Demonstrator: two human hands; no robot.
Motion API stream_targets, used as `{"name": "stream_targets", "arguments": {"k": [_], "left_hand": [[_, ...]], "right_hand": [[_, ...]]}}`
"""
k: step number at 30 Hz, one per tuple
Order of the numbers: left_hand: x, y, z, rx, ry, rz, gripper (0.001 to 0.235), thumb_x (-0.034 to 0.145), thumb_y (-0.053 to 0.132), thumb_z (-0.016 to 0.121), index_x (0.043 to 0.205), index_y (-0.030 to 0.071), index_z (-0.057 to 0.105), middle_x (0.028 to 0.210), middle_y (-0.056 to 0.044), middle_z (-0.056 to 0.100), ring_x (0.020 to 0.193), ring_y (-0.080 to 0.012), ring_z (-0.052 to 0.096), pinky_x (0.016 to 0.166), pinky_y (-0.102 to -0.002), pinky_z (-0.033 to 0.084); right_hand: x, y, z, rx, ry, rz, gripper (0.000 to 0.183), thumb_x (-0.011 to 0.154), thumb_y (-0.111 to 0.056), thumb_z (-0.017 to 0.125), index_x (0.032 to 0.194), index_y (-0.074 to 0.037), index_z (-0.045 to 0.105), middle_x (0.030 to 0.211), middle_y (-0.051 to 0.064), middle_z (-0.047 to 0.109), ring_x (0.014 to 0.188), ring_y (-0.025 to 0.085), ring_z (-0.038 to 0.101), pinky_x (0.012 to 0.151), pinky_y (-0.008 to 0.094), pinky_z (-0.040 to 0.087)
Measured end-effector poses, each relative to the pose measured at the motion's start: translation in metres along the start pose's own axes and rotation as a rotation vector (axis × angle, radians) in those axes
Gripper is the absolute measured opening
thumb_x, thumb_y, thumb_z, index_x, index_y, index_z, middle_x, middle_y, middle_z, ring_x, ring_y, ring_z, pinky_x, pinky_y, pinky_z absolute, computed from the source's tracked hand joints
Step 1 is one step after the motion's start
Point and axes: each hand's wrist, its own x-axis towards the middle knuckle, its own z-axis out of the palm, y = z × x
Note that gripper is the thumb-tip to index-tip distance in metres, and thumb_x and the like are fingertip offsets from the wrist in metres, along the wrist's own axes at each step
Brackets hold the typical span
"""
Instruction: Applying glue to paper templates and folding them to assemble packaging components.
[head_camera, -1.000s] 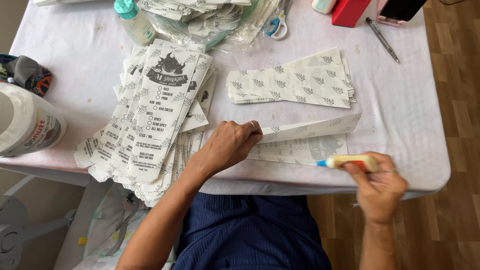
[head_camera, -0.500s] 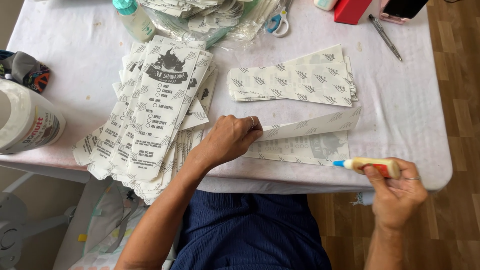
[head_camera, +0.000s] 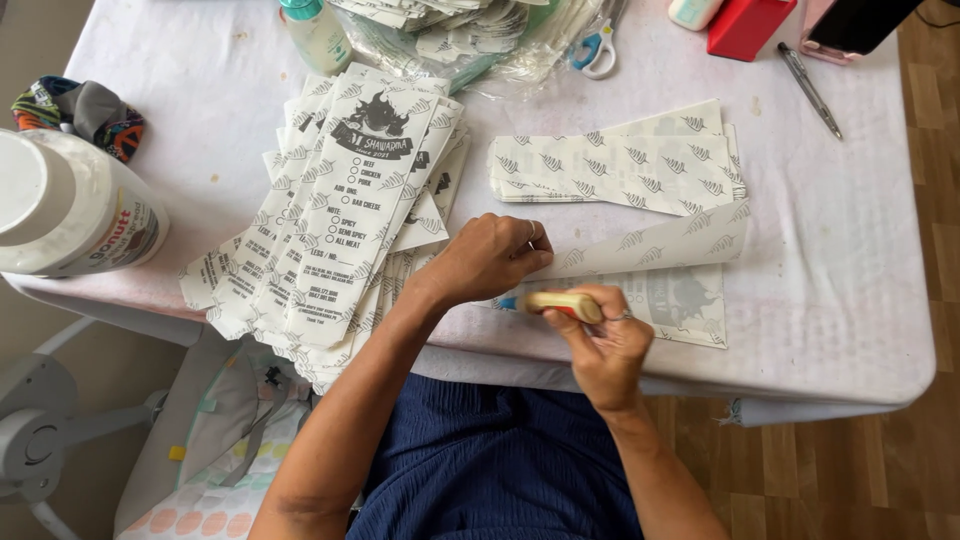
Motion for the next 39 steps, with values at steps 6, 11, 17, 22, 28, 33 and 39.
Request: {"name": "stream_targets", "arguments": {"k": [6, 11, 17, 22, 28, 33, 39], "left_hand": [[-0.009, 0.005, 0.001, 0.048, 0.004, 0.034, 0.021, 0.097, 0.022, 0.064, 0.097, 0.006, 0.078, 0.077, -0.018, 0.077, 0.081, -0.04, 0.078, 0.075, -0.048, 0.06], [-0.043, 0.01, 0.028, 0.243, 0.041, 0.235, 0.03, 0.099, 0.022, 0.065, 0.118, 0.0, 0.071, 0.107, -0.024, 0.073, 0.107, -0.0368, 0.071, 0.09, -0.045, 0.06], [-0.065, 0.0, 0.056, 0.446, 0.117, 0.46, 0.058, 0.1, 0.05, 0.058, 0.145, 0.013, 0.059, 0.142, -0.035, 0.053, 0.136, -0.051, 0.05, 0.113, -0.056, 0.045], [-0.068, -0.003, 0.066, 0.544, 0.072, 0.423, 0.068, 0.098, 0.061, 0.05, 0.148, 0.015, 0.055, 0.149, -0.039, 0.043, 0.141, -0.0552, 0.04, 0.118, -0.059, 0.035], [-0.08, -0.007, 0.058, 0.517, 0.09, 0.455, 0.066, 0.101, 0.056, 0.051, 0.153, 0.017, 0.047, 0.157, -0.03, 0.04, 0.149, -0.0463, 0.036, 0.123, -0.053, 0.032], [-0.11, -0.018, 0.057, 0.939, 0.189, 0.196, 0.102, 0.094, 0.067, 0.053, 0.163, 0.002, 0.016, 0.171, -0.019, 0.017, 0.159, -0.0321, 0.015, 0.13, -0.05, 0.01], [-0.091, 0.026, 0.092, 0.913, 0.371, 0.13, 0.119, 0.081, 0.078, 0.07, 0.155, -0.008, 0.036, 0.162, -0.033, 0.032, 0.153, -0.0457, 0.027, 0.125, -0.059, 0.025]], "right_hand": [[0.007, -0.011, 0.005, 0.136, -0.013, 0.128, 0.03, 0.082, 0.006, 0.081, 0.109, 0.004, 0.068, 0.091, 0.021, 0.077, 0.089, 0.024, 0.075, 0.079, 0.04, 0.06], [0.015, -0.014, -0.108, 0.043, 0.288, 0.211, 0.04, 0.099, -0.001, 0.071, 0.133, -0.006, 0.051, 0.106, 0.02, 0.069, 0.091, 0.021, 0.07, 0.081, 0.031, 0.06], [0.025, 0.018, -0.211, -0.872, 0.057, 0.154, 0.033, 0.111, -0.005, 0.067, 0.141, 0.003, 0.058, 0.118, 0.029, 0.063, 0.105, 0.034, 0.064, 0.089, 0.044, 0.053], [0.016, -0.008, -0.144, -1.248, -0.032, -0.328, 0.026, 0.112, -0.001, 0.065, 0.134, 0.011, 0.072, 0.137, 0.028, 0.057, 0.113, 0.041, 0.057, 0.105, 0.053, 0.045], [-0.024, -0.03, -0.08, -1.059, -0.561, -0.41, 0.089, 0.098, -0.067, 0.034, 0.158, -0.002, 0.034, 0.167, 0.016, 0.034, 0.157, 0.041, 0.025, 0.125, 0.072, 0.016], [-0.032, -0.023, -0.148, -1.245, -0.401, -0.266, 0.077, 0.103, -0.056, 0.039, 0.158, -0.002, 0.045, 0.161, 0.018, 0.049, 0.155, 0.052, 0.034, 0.124, 0.076, 0.01], [-0.027, -0.008, -0.155, -1.143, -0.206, -0.304, 0.05, 0.105, -0.034, 0.058, 0.131, 0.007, 0.07, 0.147, 0.02, 0.065, 0.149, 0.05, 0.048, 0.128, 0.072, 0.024]]}}
